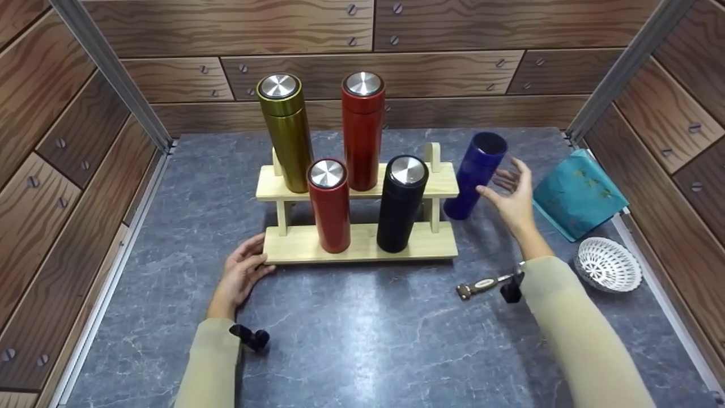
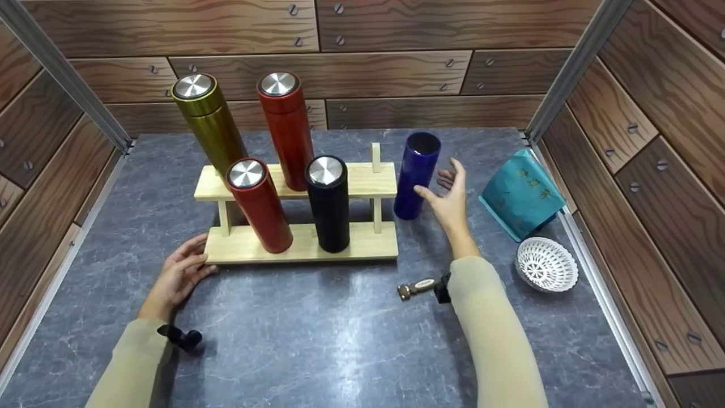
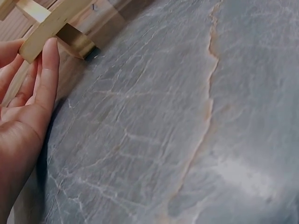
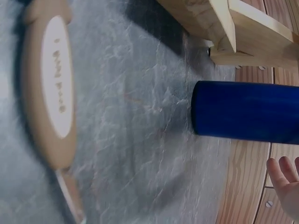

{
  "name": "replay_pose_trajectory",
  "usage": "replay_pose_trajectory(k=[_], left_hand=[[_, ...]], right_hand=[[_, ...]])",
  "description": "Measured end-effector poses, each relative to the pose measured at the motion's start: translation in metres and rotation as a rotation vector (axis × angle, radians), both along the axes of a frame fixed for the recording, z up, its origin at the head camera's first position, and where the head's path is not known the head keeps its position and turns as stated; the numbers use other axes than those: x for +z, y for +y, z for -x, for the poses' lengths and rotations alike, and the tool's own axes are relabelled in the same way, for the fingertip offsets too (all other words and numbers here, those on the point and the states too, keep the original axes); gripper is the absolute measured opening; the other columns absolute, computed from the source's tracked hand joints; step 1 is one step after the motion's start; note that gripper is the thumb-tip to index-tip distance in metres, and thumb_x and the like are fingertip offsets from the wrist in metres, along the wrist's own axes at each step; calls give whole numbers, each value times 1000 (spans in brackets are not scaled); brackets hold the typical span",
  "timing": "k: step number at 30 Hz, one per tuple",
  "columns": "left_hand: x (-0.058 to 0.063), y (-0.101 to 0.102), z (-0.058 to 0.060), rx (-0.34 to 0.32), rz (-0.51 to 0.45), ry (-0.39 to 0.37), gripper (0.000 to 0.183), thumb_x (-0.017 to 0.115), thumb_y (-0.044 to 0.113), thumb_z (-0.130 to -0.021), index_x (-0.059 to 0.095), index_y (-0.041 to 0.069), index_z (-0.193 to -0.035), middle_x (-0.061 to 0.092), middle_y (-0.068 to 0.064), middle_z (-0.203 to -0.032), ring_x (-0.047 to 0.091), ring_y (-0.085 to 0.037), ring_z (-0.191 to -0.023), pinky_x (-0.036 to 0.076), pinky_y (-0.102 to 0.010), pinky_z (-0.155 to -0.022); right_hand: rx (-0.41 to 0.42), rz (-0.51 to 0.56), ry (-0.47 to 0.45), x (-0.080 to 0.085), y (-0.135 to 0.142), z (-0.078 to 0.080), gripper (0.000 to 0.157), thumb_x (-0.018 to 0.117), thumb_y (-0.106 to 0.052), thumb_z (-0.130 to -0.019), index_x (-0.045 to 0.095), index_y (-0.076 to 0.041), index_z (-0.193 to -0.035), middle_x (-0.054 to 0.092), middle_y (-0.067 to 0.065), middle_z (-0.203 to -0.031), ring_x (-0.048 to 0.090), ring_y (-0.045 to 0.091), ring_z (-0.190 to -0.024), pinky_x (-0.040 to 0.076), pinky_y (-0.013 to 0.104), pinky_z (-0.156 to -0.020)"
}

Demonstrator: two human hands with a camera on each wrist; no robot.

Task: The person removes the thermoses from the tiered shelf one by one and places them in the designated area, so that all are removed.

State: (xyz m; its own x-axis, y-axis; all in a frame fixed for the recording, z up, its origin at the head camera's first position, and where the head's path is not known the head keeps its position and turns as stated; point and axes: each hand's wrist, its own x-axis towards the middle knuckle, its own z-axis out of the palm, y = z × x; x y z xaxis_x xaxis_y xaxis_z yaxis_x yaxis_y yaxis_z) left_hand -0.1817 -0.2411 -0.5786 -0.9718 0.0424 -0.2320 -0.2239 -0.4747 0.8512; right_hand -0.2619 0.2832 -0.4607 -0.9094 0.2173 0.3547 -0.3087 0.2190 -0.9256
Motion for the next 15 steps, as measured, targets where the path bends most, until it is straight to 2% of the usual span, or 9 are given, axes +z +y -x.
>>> replay_pose_trajectory(k=[4, 7, 15], left_hand=[[0, 0, -1, 9, -14, 11, 56, 55, -9, -85, 40, 3, -138, 45, -15, -131, 59, -25, -94, 53, -38, -76], [-1, 1, -1, 27, -21, 18, 54, 54, -11, -85, 42, 2, -136, 48, -16, -127, 59, -25, -91, 53, -37, -74], [0, 4, 0, 43, -7, 3, 53, 53, -11, -85, 43, 2, -135, 50, -14, -124, 59, -24, -89, 53, -36, -73]], right_hand=[[-15, 23, -18, 2, 6, -5, 78, 72, 9, -73, 28, 7, -137, 52, 15, -111, 53, 24, -100, 46, 26, -86], [-18, 35, -23, 6, 10, -9, 75, 72, 8, -74, 30, 4, -136, 53, 10, -109, 54, 19, -97, 47, 24, -82], [-10, 111, 46, 21, 16, -17, 69, 69, 13, -74, 36, 1, -133, 53, 17, -111, 57, 18, -94, 49, 23, -80]])
